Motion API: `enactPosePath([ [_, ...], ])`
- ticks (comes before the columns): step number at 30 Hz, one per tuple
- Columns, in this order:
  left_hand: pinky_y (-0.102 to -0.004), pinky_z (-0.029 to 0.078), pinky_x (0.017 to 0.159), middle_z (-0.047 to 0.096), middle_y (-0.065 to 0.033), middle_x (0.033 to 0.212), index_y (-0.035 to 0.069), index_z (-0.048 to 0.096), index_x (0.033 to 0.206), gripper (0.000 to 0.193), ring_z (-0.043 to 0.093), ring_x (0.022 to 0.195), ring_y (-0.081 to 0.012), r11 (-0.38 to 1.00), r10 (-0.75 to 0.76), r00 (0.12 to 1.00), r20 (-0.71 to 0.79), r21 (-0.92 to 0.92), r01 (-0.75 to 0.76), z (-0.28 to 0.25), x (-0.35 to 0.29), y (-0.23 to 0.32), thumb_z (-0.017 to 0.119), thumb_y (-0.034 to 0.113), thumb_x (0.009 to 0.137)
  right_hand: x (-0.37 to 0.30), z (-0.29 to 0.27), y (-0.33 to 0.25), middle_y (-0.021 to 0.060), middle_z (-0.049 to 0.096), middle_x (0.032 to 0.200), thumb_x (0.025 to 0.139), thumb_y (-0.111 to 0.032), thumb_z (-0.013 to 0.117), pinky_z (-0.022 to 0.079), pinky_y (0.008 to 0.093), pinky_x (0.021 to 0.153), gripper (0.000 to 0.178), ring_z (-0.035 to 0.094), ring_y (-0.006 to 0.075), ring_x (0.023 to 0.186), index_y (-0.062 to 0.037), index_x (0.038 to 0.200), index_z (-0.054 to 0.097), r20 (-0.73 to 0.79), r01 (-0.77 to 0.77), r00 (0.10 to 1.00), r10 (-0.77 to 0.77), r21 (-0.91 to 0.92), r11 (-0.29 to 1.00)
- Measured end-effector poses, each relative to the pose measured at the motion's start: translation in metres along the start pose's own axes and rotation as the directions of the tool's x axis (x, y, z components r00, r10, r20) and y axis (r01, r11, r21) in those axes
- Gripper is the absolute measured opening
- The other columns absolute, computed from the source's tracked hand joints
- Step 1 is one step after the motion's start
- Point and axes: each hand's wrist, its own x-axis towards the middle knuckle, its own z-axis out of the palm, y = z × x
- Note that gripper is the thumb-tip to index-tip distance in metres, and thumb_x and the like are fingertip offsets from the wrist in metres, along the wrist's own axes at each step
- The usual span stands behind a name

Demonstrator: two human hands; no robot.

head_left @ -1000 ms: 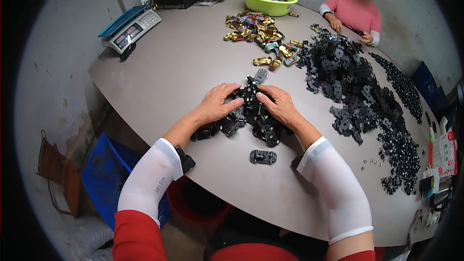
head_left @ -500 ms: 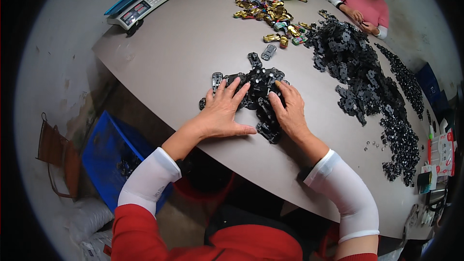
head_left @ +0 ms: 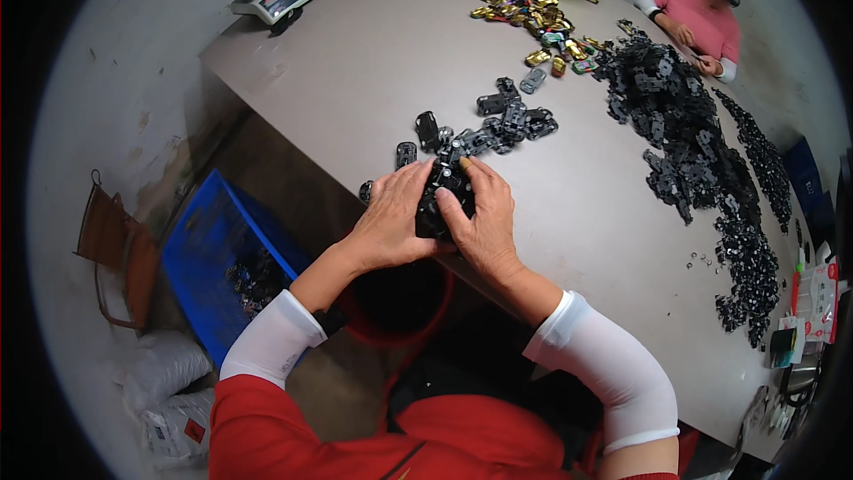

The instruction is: The person assembles small black lock mechanisms by hand at a table. They pick up lock bodies and pins from a large pile, insert the pins into the bodies, and place the finished units into a separate pile. The process is repetitive and involves handling multiple small components.

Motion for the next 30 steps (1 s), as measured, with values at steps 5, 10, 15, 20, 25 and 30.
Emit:
enactPosePath([
  [5, -0.0504, 0.022, 0.114, 0.038, -0.0209, 0.147, -0.001, 0.025, 0.148, 0.112, 0.033, 0.14, -0.0343, 1.0, -0.023, 0.994, -0.11, -0.013, 0.021, -0.01, -0.045, -0.007, 0.086, 0.043, 0.065, -0.018, 0.023, -0.026, 0.0229, 0.046, 0.136, 0.084, -0.031, 0.068, 0.03, 0.0486, 0.109, 0.061, 0.041, 0.0384, 0.128, 0.0015, 0.131, 0.049, 0.05, 0.084, 0.995, -0.086, 0.032, 0.996],
  [10, -0.0471, 0.033, 0.112, 0.04, -0.0231, 0.143, 0.001, 0.03, 0.146, 0.087, 0.041, 0.131, -0.0409, 0.992, -0.096, 0.944, -0.315, -0.11, 0.064, 0.001, -0.098, -0.027, 0.077, 0.017, 0.075, -0.039, 0.038, -0.054, 0.0232, 0.043, 0.139, 0.081, -0.026, 0.07, 0.031, 0.0507, 0.109, 0.058, 0.039, 0.043, 0.129, 0.0012, 0.128, 0.051, 0.182, 0.208, 0.958, -0.22, 0.084, 0.975],
  [15, -0.0463, 0.03, 0.114, 0.038, -0.0218, 0.144, 0.0, 0.033, 0.145, 0.08, 0.036, 0.135, -0.0403, 0.961, -0.261, 0.954, -0.15, 0.052, 0.271, 0.009, -0.131, -0.047, 0.073, 0.012, 0.077, -0.058, 0.046, -0.059, 0.0219, 0.045, 0.14, 0.08, -0.007, 0.068, 0.032, 0.0512, 0.112, 0.041, 0.036, 0.0432, 0.135, -0.0003, 0.119, 0.058, 0.321, 0.321, 0.882, -0.345, 0.126, 0.939],
  [20, -0.0414, 0.048, 0.095, 0.065, -0.0186, 0.111, 0.0, 0.065, 0.114, 0.034, 0.061, 0.107, -0.034, 0.905, -0.424, 0.88, -0.212, -0.07, 0.419, 0.008, -0.136, -0.069, 0.069, 0.007, 0.081, -0.039, 0.018, -0.05, 0.019, 0.052, 0.133, 0.08, -0.002, 0.066, 0.035, 0.0476, 0.11, 0.029, 0.042, 0.0415, 0.132, -0.003, 0.109, 0.063, 0.325, 0.283, 0.877, -0.355, 0.249, 0.926],
  [25, -0.0383, 0.052, 0.079, 0.068, -0.014, 0.094, 0.002, 0.067, 0.101, 0.018, 0.065, 0.088, -0.0326, 0.983, -0.157, 0.826, -0.541, -0.009, 0.182, -0.046, -0.058, -0.039, 0.066, 0.002, 0.083, 0.029, -0.034, 0.004, 0.0166, 0.058, 0.126, 0.077, -0.004, 0.066, 0.038, 0.0441, 0.107, 0.027, 0.05, 0.0353, 0.123, -0.0045, 0.105, 0.066, 0.136, 0.223, 0.964, -0.23, 0.062, 0.973],
  [30, -0.0428, 0.031, 0.113, 0.041, -0.024, 0.146, 0.003, 0.037, 0.146, 0.083, 0.04, 0.136, -0.0387, 0.981, -0.156, 0.965, -0.213, 0.083, 0.177, -0.03, 0.05, -0.032, 0.074, 0.041, 0.082, 0.11, -0.072, 0.098, 0.0223, 0.051, 0.136, 0.084, -0.021, 0.066, 0.038, 0.0454, 0.107, 0.042, 0.048, 0.0384, 0.125, -0.0048, 0.122, 0.062, -0.072, 0.014, 0.997, -0.027, -0.171, 0.985],
])
